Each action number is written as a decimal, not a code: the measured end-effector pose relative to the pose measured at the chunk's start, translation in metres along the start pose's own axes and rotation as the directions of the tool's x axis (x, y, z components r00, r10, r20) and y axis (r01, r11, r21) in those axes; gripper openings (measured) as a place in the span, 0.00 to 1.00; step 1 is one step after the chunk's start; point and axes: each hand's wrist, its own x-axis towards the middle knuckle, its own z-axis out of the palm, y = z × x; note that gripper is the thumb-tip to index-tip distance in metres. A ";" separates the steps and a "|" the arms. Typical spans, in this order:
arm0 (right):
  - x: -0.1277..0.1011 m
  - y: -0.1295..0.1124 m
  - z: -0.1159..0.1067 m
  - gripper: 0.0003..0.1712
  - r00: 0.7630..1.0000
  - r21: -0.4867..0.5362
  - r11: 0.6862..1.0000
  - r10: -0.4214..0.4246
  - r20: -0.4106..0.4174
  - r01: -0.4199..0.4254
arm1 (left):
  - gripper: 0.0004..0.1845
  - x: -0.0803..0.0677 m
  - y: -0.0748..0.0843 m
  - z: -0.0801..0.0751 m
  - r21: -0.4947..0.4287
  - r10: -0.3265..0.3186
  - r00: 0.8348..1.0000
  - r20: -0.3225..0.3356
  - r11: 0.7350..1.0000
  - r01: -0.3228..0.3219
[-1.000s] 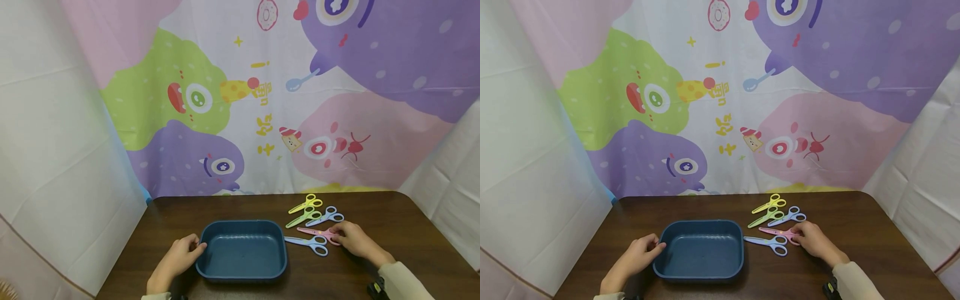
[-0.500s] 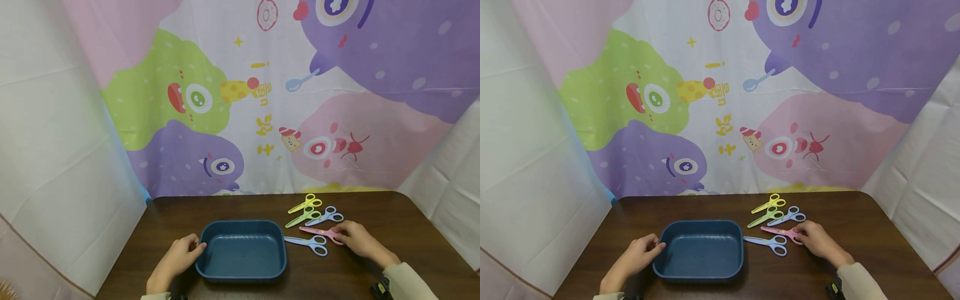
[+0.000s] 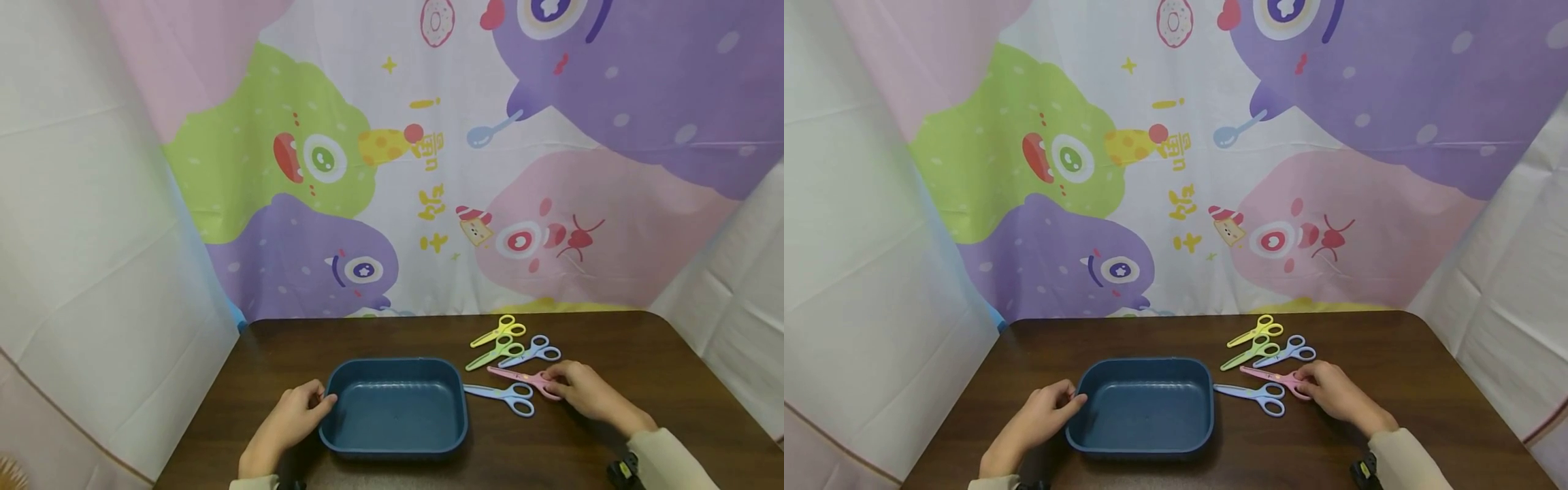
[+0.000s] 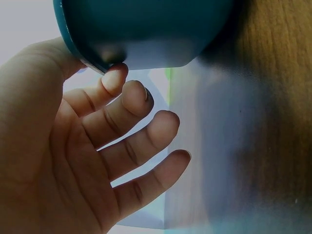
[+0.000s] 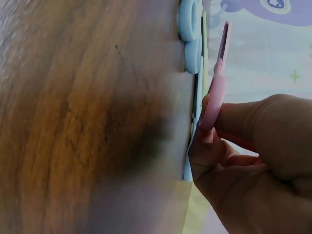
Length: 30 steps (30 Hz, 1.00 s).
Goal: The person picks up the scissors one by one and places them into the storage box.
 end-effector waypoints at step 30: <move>0.005 -0.016 -0.003 0.02 0.998 0.002 0.998 -0.059 -0.038 0.059 | 0.15 0.001 -0.003 0.000 0.001 0.018 1.000 0.006 1.000 -0.018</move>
